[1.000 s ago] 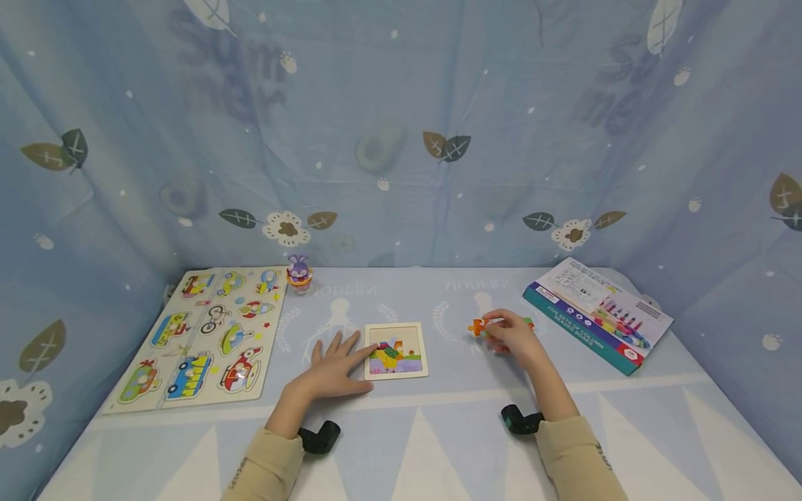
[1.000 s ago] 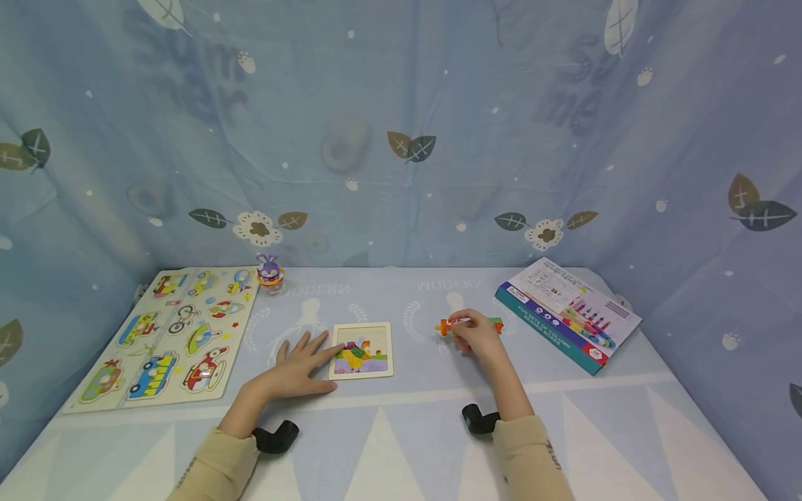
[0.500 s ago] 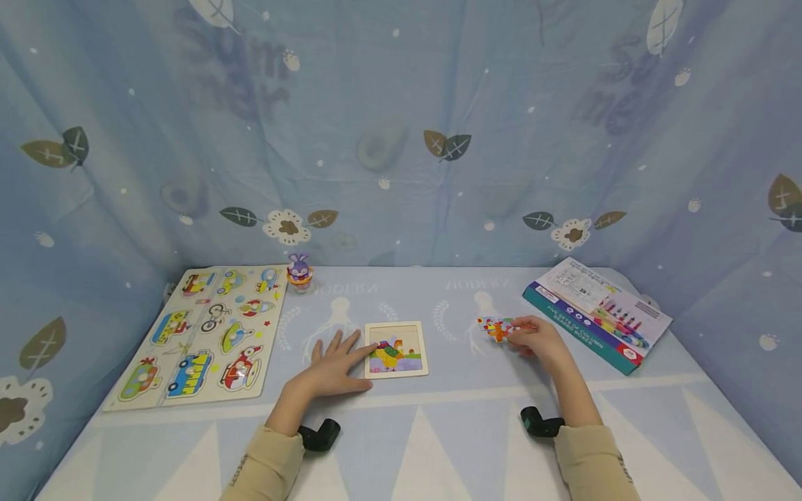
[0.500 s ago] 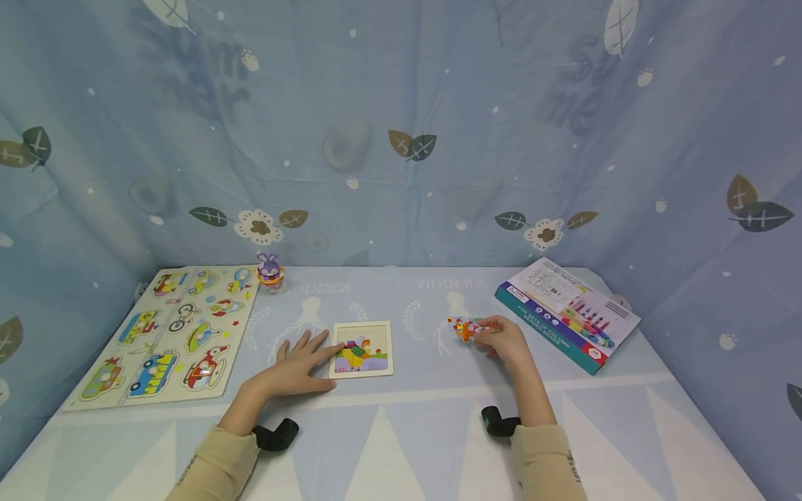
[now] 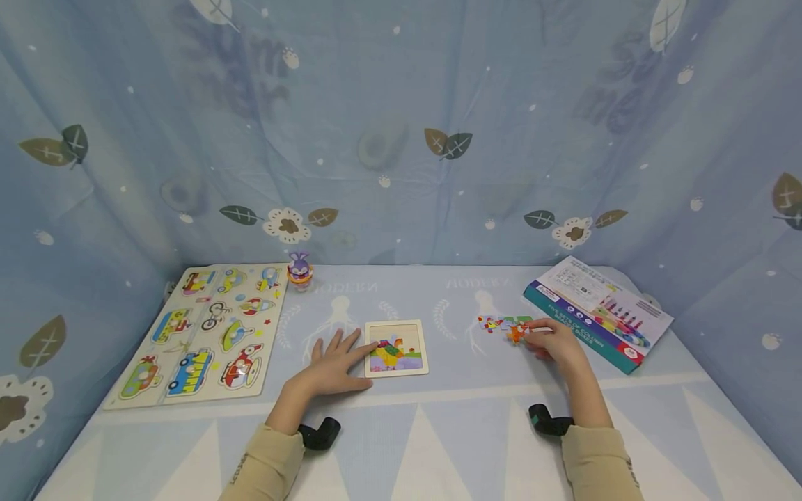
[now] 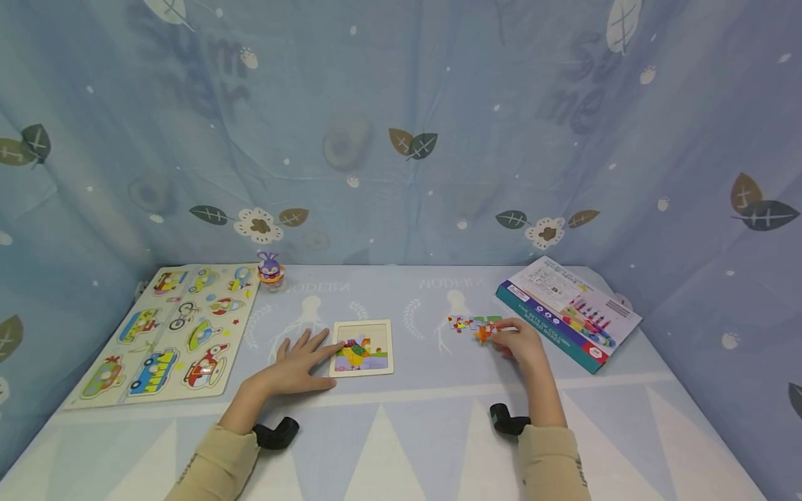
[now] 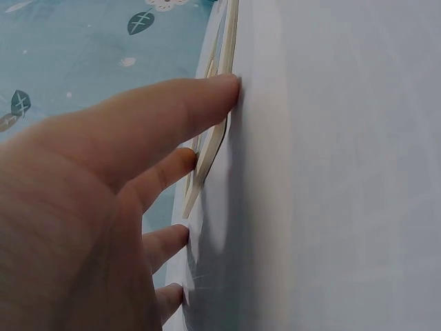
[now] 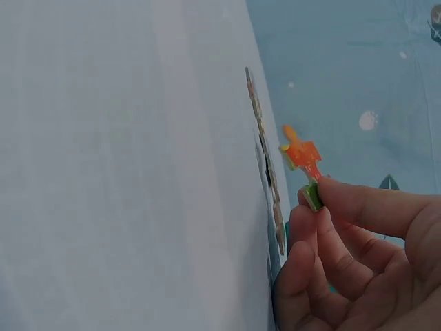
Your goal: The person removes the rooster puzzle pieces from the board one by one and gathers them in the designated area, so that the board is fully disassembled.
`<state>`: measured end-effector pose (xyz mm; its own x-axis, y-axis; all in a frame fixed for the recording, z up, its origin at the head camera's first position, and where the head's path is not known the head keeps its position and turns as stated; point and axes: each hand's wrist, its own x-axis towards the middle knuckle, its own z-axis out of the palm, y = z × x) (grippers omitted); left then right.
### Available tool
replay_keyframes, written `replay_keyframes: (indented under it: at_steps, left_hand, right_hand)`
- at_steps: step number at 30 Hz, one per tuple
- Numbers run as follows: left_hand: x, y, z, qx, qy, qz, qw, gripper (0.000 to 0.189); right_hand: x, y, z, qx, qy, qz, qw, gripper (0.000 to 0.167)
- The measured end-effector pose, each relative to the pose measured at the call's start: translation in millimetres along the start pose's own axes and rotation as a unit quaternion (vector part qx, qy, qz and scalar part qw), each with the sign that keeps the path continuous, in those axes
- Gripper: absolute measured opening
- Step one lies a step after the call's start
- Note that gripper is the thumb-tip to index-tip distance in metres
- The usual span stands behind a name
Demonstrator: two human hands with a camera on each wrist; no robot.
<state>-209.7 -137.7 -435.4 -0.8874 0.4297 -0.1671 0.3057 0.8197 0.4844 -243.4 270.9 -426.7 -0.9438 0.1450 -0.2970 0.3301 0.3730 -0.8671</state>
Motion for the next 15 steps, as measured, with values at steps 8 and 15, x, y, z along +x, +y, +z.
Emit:
replay_keyframes:
  at_steps: [8, 15]
  left_hand:
    - [1.4, -0.9, 1.1, 0.004, -0.001, -0.001, 1.0, 0.066]
    - [0.8, 0.0, 1.1, 0.002, 0.001, -0.002, 1.0, 0.066]
  right_hand:
    - [-0.2, 6, -8, -0.027, 0.019, 0.005, 0.9994, 0.038]
    - [0.9, 11, -9, -0.038, 0.048, 0.012, 0.9981, 0.036]
